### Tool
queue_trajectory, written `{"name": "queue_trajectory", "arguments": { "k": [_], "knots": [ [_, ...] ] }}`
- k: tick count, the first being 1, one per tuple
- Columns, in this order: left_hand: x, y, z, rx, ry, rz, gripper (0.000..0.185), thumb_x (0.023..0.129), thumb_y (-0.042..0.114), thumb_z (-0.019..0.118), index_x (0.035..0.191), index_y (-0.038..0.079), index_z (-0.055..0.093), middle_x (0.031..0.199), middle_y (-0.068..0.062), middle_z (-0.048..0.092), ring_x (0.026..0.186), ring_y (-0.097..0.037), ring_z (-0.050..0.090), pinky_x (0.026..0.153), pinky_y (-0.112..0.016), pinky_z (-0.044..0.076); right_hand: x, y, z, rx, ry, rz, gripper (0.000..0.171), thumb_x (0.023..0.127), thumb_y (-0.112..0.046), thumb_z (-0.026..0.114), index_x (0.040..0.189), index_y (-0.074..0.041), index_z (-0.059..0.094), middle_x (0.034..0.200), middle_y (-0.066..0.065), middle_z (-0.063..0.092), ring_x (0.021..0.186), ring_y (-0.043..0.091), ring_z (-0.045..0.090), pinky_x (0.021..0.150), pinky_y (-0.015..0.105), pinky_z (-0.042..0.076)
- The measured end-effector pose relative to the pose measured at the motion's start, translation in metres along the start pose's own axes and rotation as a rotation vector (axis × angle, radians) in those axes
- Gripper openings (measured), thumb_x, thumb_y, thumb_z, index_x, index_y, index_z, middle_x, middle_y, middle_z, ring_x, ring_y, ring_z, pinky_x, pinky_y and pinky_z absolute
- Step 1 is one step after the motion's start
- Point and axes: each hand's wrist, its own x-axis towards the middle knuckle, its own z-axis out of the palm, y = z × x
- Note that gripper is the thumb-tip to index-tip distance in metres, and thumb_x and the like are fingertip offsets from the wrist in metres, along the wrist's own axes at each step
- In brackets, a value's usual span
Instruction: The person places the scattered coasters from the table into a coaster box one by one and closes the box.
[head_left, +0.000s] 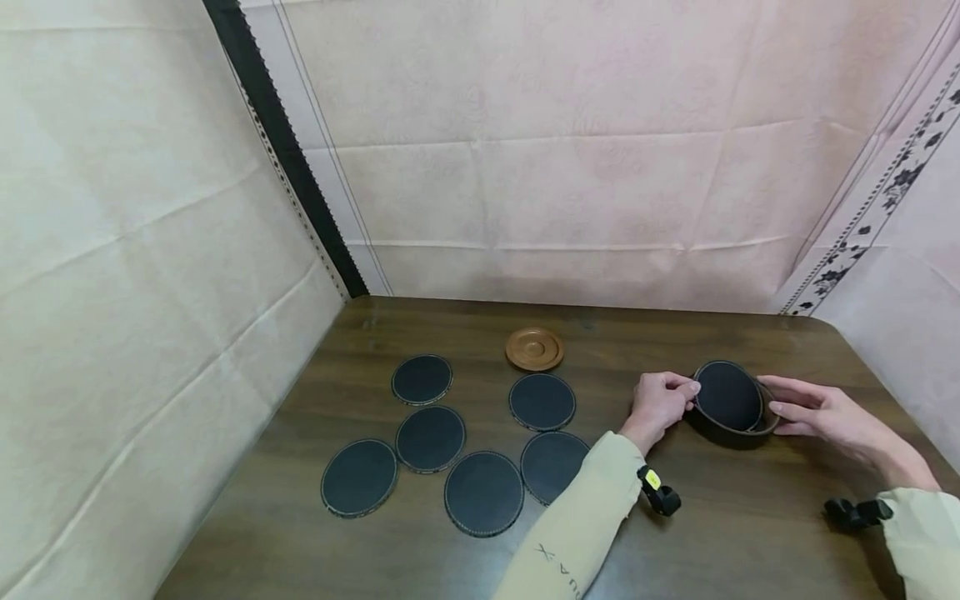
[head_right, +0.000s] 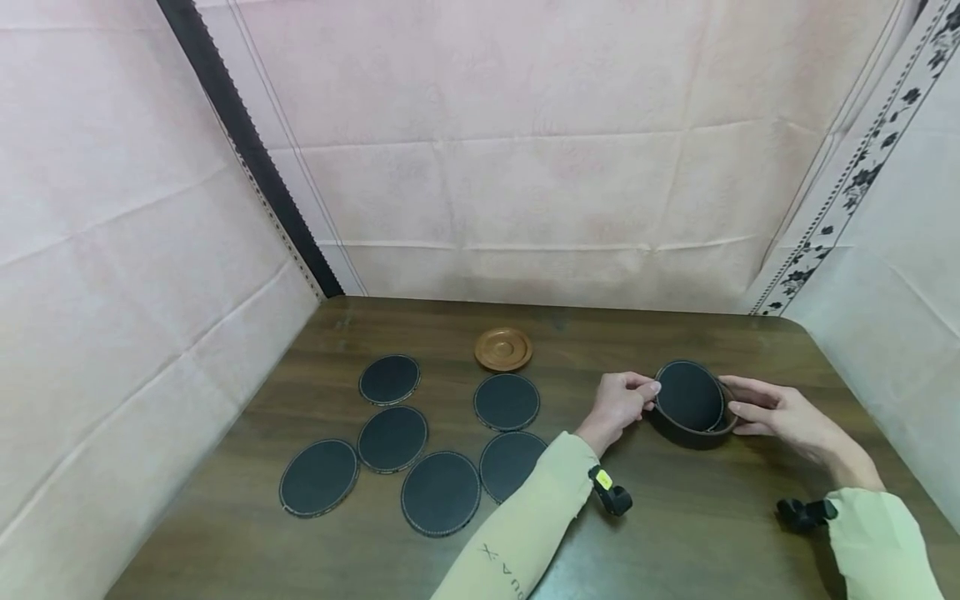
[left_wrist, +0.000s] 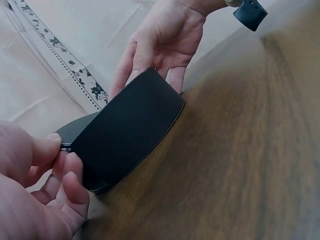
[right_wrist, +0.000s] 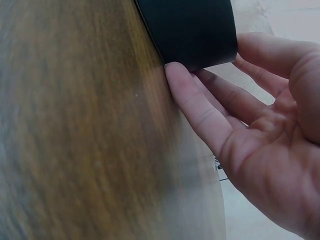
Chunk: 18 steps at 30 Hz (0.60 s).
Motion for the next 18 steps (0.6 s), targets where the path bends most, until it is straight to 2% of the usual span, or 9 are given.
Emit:
{"name": "queue_trajectory", "arguments": {
  "k": [5, 9, 13, 16, 18],
  "knots": [
    [-0.001, 0.0, -0.001, 0.07, -0.002, 0.012, 0.017, 0.082, 0.022, 0.08, 0.069, 0.019, 0.07, 0.055, 0.007, 0.058, 0.049, -0.004, 0.052, 0.043, -0.019, 0.035, -0.001, -0.002, 0.001, -0.021, 0.008, 0.012, 0.054, 0.1, -0.007, 0.054, 0.149, -0.003, 0.034, 0.12, -0.029, 0.059, 0.101, 0.004, 0.068, 0.078, 0.032, 0.059],
    [-0.002, 0.003, -0.006, 0.28, -0.052, 0.022, 0.02, 0.083, 0.029, 0.078, 0.068, 0.02, 0.07, 0.062, 0.01, 0.059, 0.059, -0.005, 0.051, 0.051, -0.021, 0.04, -0.001, -0.002, 0.001, -0.031, 0.013, 0.021, 0.054, 0.1, -0.007, 0.055, 0.15, -0.003, 0.034, 0.119, -0.029, 0.06, 0.099, 0.005, 0.068, 0.078, 0.032, 0.059],
    [-0.003, 0.007, -0.01, 0.532, -0.073, 0.07, 0.022, 0.085, 0.039, 0.074, 0.069, 0.024, 0.072, 0.073, 0.015, 0.063, 0.076, -0.005, 0.056, 0.065, -0.022, 0.045, -0.001, -0.002, 0.001, -0.053, 0.026, 0.027, 0.055, 0.1, -0.009, 0.055, 0.15, -0.003, 0.034, 0.119, -0.03, 0.058, 0.098, 0.005, 0.068, 0.077, 0.032, 0.059],
    [-0.003, 0.008, -0.012, 0.636, -0.065, 0.098, 0.024, 0.086, 0.044, 0.072, 0.07, 0.027, 0.074, 0.079, 0.017, 0.067, 0.082, -0.004, 0.06, 0.071, -0.022, 0.047, -0.002, -0.001, 0.0, -0.065, 0.029, 0.025, 0.055, 0.1, -0.01, 0.055, 0.15, -0.003, 0.034, 0.12, -0.034, 0.055, 0.099, 0.003, 0.067, 0.077, 0.031, 0.059],
    [-0.003, 0.009, -0.012, 0.664, -0.071, 0.106, 0.023, 0.088, 0.046, 0.069, 0.073, 0.029, 0.074, 0.082, 0.017, 0.067, 0.083, -0.005, 0.06, 0.072, -0.024, 0.047, -0.003, 0.0, -0.001, -0.067, 0.031, 0.013, 0.055, 0.1, -0.01, 0.055, 0.15, -0.003, 0.033, 0.122, -0.035, 0.053, 0.1, 0.001, 0.066, 0.077, 0.031, 0.059]
  ]
}}
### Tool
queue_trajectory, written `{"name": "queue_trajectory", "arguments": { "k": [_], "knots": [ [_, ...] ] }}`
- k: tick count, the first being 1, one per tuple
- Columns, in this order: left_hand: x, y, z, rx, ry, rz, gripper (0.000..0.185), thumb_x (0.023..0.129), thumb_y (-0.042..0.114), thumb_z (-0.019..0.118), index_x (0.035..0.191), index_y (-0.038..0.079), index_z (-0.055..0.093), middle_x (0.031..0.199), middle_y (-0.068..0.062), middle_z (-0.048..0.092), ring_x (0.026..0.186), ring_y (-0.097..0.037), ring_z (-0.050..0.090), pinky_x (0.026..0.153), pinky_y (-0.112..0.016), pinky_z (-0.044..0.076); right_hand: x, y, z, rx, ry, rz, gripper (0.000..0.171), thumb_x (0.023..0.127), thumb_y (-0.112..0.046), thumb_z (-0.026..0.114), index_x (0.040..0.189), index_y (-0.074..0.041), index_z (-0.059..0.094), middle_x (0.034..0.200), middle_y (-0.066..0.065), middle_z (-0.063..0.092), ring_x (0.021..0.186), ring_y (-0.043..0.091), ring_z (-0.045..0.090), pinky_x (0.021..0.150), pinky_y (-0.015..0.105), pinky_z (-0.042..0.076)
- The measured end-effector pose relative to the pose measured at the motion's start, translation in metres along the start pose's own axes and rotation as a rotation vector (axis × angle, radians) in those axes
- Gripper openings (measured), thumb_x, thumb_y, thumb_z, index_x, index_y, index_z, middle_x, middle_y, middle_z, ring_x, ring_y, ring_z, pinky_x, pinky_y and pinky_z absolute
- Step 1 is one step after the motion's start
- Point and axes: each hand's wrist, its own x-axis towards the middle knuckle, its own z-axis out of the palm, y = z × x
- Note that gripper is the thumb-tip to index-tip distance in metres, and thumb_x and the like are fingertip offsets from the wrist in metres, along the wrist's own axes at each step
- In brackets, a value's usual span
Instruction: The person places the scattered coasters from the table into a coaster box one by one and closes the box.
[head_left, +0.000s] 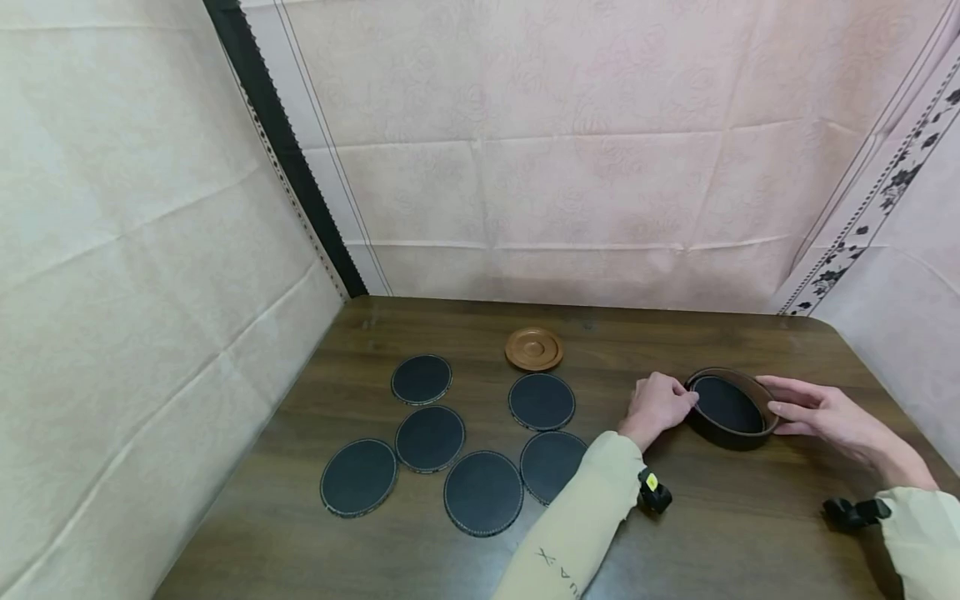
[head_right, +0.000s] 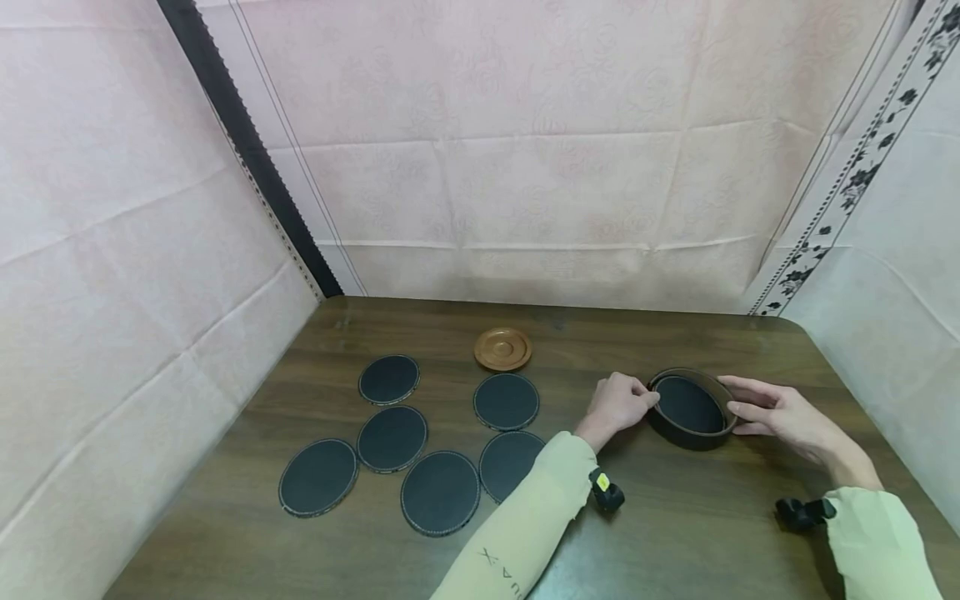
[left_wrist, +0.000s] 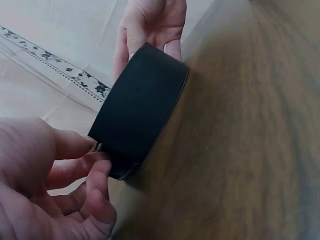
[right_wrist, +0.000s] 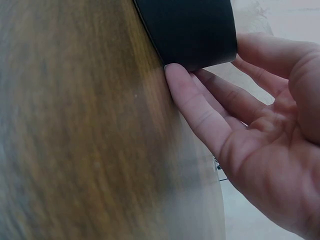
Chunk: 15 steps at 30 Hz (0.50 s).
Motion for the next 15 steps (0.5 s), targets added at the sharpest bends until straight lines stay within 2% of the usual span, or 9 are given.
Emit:
{"name": "queue_trajectory", "arguments": {
  "k": [3, 7, 11, 15],
  "knots": [
    [-0.002, 0.002, -0.003, 0.018, -0.008, 0.029, 0.023, 0.09, 0.047, 0.066, 0.077, 0.03, 0.074, 0.082, 0.017, 0.066, 0.082, -0.006, 0.059, 0.07, -0.024, 0.046, -0.002, 0.001, -0.002, 0.009, 0.0, -0.023, 0.054, 0.1, -0.007, 0.054, 0.15, -0.003, 0.034, 0.124, -0.035, 0.053, 0.101, 0.0, 0.066, 0.077, 0.031, 0.059],
    [-0.007, 0.004, -0.013, 0.029, -0.029, 0.101, 0.02, 0.093, 0.046, 0.063, 0.085, 0.031, 0.074, 0.078, 0.017, 0.064, 0.078, -0.005, 0.057, 0.068, -0.023, 0.045, -0.004, 0.002, -0.004, 0.02, -0.005, -0.028, 0.053, 0.1, -0.006, 0.053, 0.15, -0.005, 0.035, 0.124, -0.035, 0.053, 0.1, 0.001, 0.066, 0.077, 0.031, 0.059],
    [-0.012, 0.001, -0.03, 0.074, -0.059, 0.181, 0.018, 0.094, 0.044, 0.062, 0.097, 0.031, 0.074, 0.08, 0.017, 0.063, 0.073, -0.004, 0.054, 0.063, -0.021, 0.043, -0.002, 0.002, -0.002, 0.016, -0.01, -0.012, 0.053, 0.1, -0.009, 0.054, 0.15, -0.004, 0.034, 0.123, -0.035, 0.053, 0.102, 0.0, 0.065, 0.077, 0.031, 0.059],
    [-0.017, -0.005, -0.048, 0.151, -0.061, 0.248, 0.018, 0.096, 0.042, 0.06, 0.102, 0.031, 0.072, 0.078, 0.018, 0.061, 0.07, -0.003, 0.052, 0.061, -0.019, 0.041, 0.0, 0.003, 0.0, 0.026, -0.022, -0.03, 0.054, 0.101, -0.008, 0.053, 0.15, -0.002, 0.033, 0.125, -0.034, 0.053, 0.103, -0.001, 0.065, 0.078, 0.032, 0.059]
  ]
}}
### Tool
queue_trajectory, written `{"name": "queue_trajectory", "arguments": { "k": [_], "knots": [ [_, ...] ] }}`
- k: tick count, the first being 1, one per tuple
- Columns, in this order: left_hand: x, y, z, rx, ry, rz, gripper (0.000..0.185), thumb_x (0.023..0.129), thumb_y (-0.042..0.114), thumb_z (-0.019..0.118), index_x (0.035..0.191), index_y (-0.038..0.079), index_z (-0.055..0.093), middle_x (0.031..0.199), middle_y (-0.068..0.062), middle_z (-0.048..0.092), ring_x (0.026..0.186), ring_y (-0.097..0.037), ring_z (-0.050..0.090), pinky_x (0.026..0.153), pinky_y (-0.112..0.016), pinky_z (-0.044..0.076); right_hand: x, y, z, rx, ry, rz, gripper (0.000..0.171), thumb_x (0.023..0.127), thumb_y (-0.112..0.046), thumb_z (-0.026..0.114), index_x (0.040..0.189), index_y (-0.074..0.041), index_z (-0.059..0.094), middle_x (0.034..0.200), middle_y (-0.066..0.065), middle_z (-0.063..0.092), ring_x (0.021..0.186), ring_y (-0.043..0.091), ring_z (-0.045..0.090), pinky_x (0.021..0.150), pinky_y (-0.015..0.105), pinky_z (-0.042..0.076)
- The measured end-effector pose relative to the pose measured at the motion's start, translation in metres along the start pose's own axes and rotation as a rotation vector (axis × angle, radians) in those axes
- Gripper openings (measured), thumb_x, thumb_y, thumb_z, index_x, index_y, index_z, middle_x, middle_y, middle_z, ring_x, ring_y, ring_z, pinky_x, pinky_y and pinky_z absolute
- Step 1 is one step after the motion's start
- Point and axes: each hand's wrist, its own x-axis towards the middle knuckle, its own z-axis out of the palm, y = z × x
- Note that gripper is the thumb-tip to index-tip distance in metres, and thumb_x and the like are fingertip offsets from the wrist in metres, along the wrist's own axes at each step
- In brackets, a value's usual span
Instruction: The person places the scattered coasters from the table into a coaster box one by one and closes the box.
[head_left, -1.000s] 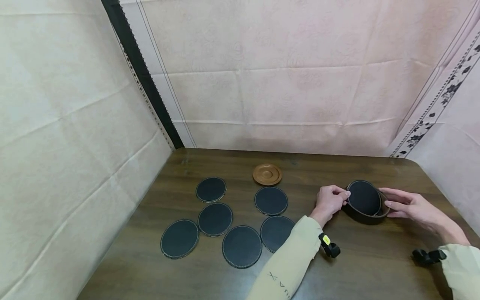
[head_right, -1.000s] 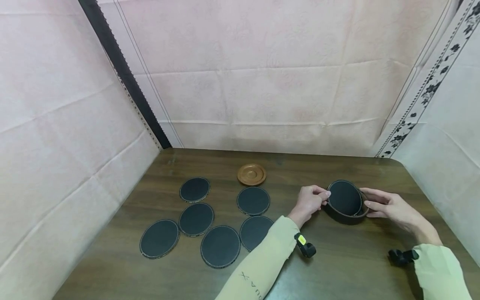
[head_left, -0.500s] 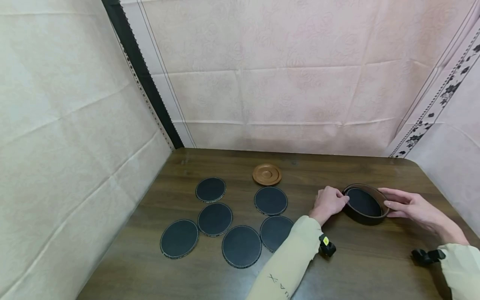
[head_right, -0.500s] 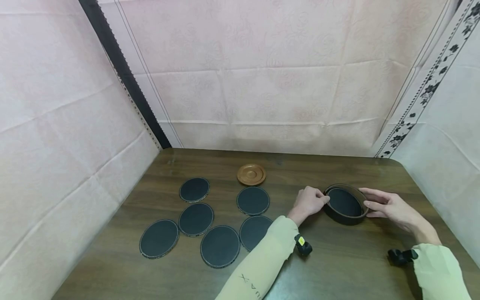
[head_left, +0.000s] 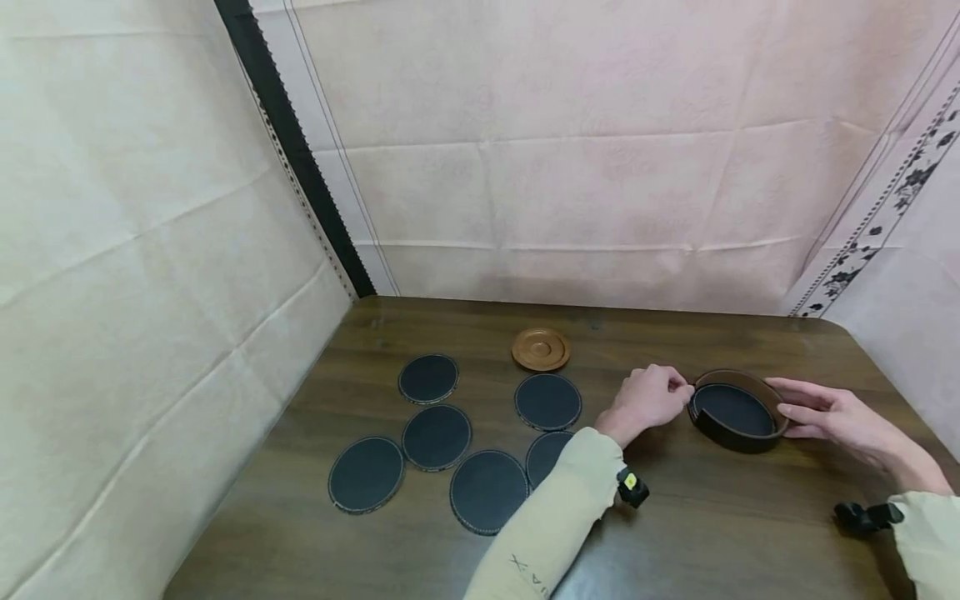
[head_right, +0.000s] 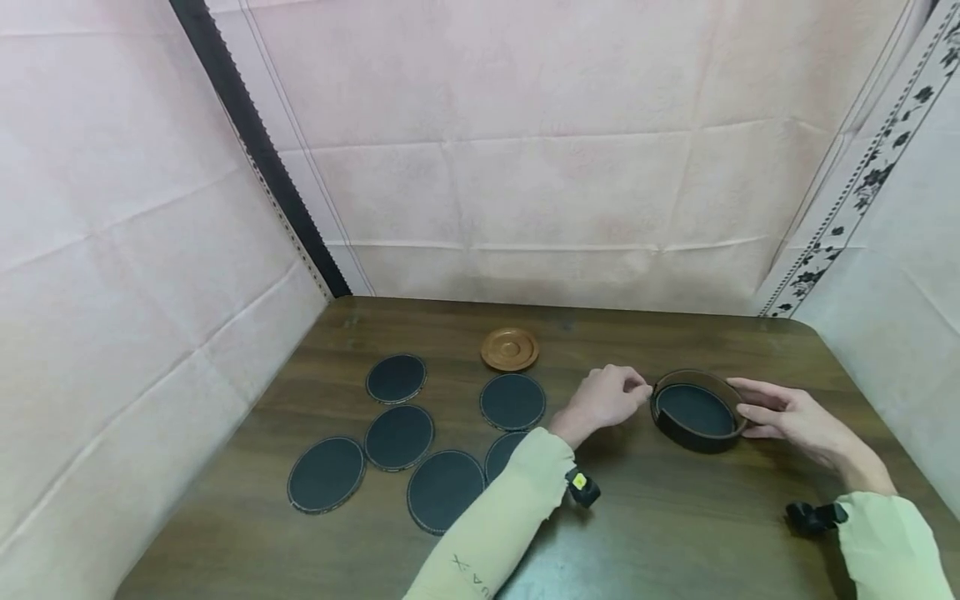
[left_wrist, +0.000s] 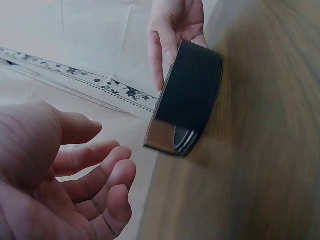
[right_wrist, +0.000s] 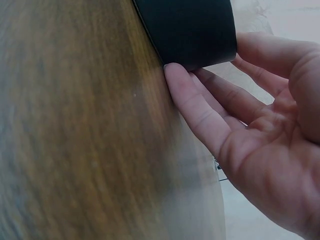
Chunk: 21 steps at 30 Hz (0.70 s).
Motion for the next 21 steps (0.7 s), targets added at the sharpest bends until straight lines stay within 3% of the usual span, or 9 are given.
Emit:
{"name": "queue_trajectory", "arguments": {
  "k": [6, 21],
  "knots": [
    [-0.012, -0.01, -0.019, 0.076, -0.055, 0.082, 0.018, 0.097, 0.042, 0.058, 0.104, 0.03, 0.07, 0.078, 0.018, 0.059, 0.071, -0.001, 0.053, 0.064, -0.018, 0.041, -0.002, 0.002, -0.002, -0.012, 0.02, 0.003, 0.053, 0.101, -0.008, 0.053, 0.15, -0.003, 0.034, 0.124, -0.036, 0.051, 0.102, -0.003, 0.064, 0.076, 0.032, 0.059],
    [-0.042, -0.04, -0.044, 0.187, -0.175, 0.169, 0.025, 0.098, 0.041, 0.057, 0.118, 0.026, 0.063, 0.099, 0.016, 0.064, 0.082, 0.003, 0.054, 0.072, -0.015, 0.044, 0.005, 0.004, 0.001, -0.017, 0.023, 0.008, 0.054, 0.1, -0.011, 0.055, 0.15, -0.004, 0.035, 0.123, -0.037, 0.051, 0.103, -0.004, 0.064, 0.077, 0.032, 0.059]
  ]
}}
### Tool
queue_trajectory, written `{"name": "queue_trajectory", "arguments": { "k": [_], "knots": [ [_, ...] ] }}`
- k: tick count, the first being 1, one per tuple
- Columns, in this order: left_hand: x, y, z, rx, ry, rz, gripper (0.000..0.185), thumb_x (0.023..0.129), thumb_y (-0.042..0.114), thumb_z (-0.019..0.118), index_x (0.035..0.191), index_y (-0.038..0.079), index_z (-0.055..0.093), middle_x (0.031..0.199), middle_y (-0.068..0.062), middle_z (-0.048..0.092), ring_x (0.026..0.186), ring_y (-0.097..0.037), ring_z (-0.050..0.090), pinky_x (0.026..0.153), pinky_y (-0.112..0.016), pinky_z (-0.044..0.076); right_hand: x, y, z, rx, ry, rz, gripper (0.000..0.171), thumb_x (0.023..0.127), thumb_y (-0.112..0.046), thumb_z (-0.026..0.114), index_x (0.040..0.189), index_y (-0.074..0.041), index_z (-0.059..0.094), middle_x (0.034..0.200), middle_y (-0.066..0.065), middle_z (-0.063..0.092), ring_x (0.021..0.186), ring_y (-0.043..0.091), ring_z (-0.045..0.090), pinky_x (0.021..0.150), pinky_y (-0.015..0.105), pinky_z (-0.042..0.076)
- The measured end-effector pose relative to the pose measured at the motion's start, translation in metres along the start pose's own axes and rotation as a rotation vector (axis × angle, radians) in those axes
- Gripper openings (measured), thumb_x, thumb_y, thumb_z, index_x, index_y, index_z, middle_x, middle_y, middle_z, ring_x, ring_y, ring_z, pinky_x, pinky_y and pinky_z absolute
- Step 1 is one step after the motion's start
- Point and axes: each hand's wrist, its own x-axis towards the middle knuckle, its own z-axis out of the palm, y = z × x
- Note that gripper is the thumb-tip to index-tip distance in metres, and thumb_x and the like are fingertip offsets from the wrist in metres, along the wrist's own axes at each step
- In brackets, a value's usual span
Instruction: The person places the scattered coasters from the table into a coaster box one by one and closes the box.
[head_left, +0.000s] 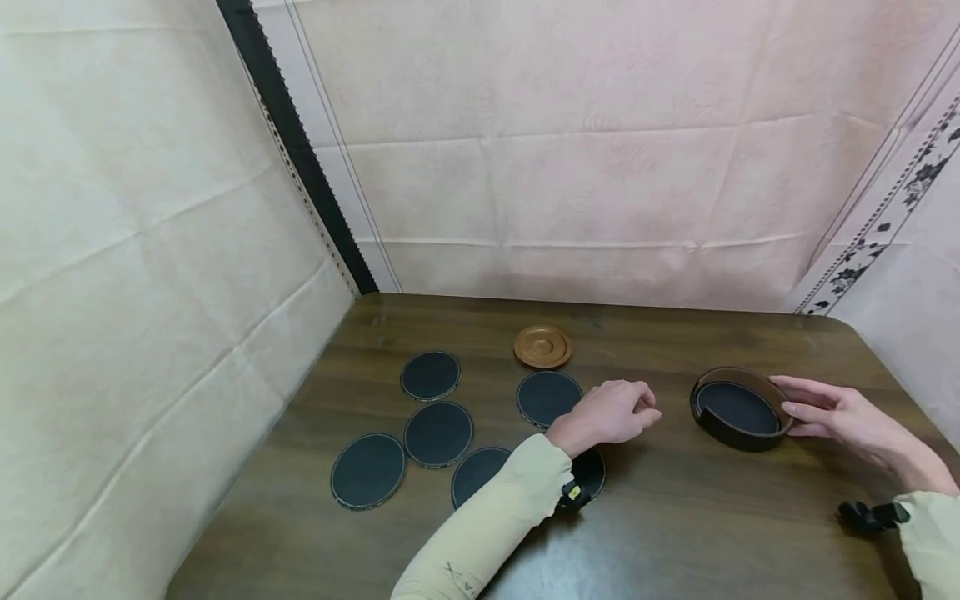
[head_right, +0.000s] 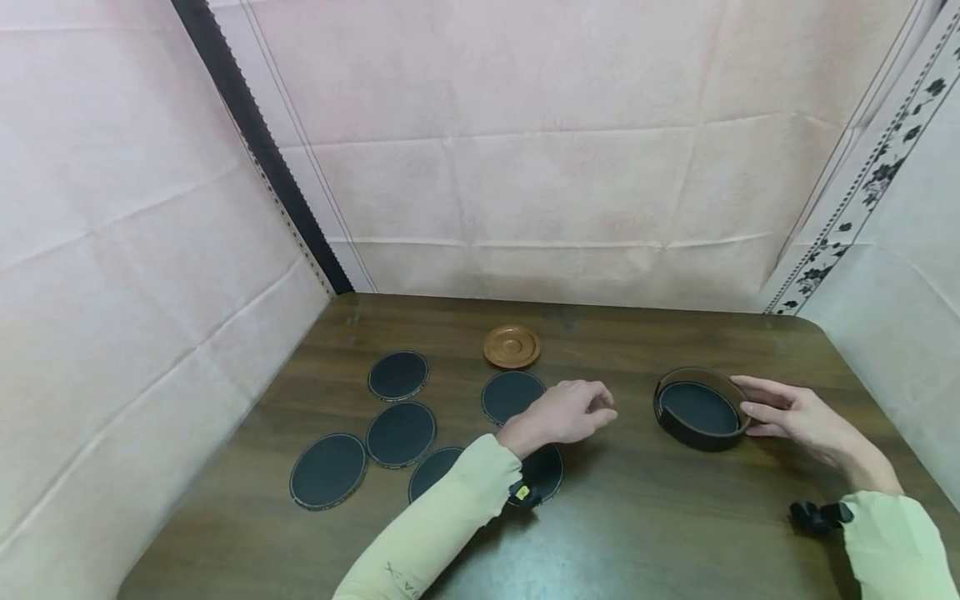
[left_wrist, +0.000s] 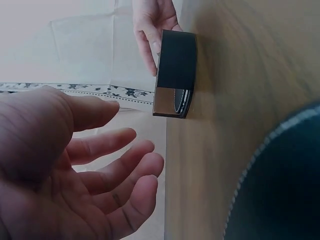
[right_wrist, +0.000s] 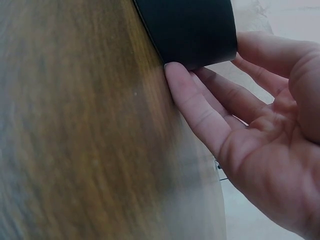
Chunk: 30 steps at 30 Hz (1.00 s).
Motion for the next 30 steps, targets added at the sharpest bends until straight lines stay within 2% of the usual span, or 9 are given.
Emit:
{"name": "queue_trajectory", "arguments": {
  "k": [10, 15, 18, 22, 30],
  "knots": [
    [-0.026, -0.017, 0.005, 0.113, -0.032, 0.025, 0.033, 0.098, 0.045, 0.055, 0.124, 0.026, 0.061, 0.108, 0.009, 0.063, 0.086, -0.002, 0.053, 0.071, -0.018, 0.044, -0.002, -0.003, -0.002, 0.034, -0.012, 0.009, 0.051, 0.1, -0.007, 0.054, 0.149, -0.008, 0.038, 0.122, -0.035, 0.054, 0.1, 0.001, 0.066, 0.077, 0.031, 0.059],
    [-0.037, -0.029, 0.004, 0.177, -0.037, 0.062, 0.034, 0.099, 0.044, 0.055, 0.127, 0.026, 0.06, 0.118, 0.007, 0.061, 0.097, -0.007, 0.055, 0.077, -0.021, 0.047, 0.0, -0.005, 0.0, 0.06, -0.026, -0.002, 0.052, 0.1, -0.003, 0.053, 0.149, -0.006, 0.037, 0.123, -0.032, 0.056, 0.099, 0.004, 0.067, 0.077, 0.031, 0.059],
    [-0.044, -0.038, 0.003, 0.204, -0.044, 0.062, 0.034, 0.099, 0.044, 0.055, 0.128, 0.027, 0.06, 0.122, 0.006, 0.059, 0.103, -0.009, 0.053, 0.078, -0.022, 0.046, 0.003, -0.008, 0.001, 0.047, -0.027, 0.001, 0.053, 0.099, -0.004, 0.054, 0.149, -0.003, 0.036, 0.124, -0.032, 0.055, 0.099, 0.004, 0.067, 0.077, 0.031, 0.059],
    [-0.054, -0.048, 0.001, 0.23, -0.058, 0.05, 0.034, 0.098, 0.042, 0.057, 0.128, 0.027, 0.06, 0.12, 0.005, 0.059, 0.103, -0.012, 0.051, 0.075, -0.023, 0.045, 0.006, -0.009, 0.001, 0.018, -0.023, 0.013, 0.055, 0.099, -0.008, 0.055, 0.15, -0.002, 0.033, 0.123, -0.034, 0.053, 0.1, 0.003, 0.067, 0.077, 0.031, 0.059],
    [-0.062, -0.059, -0.006, 0.313, -0.084, 0.024, 0.036, 0.092, 0.042, 0.067, 0.123, 0.025, 0.061, 0.108, 0.002, 0.057, 0.093, -0.014, 0.046, 0.073, -0.025, 0.044, -0.002, -0.004, -0.001, 0.05, -0.034, -0.009, 0.053, 0.1, -0.004, 0.053, 0.15, -0.004, 0.035, 0.126, -0.033, 0.054, 0.101, 0.002, 0.066, 0.077, 0.032, 0.059]
  ]
}}
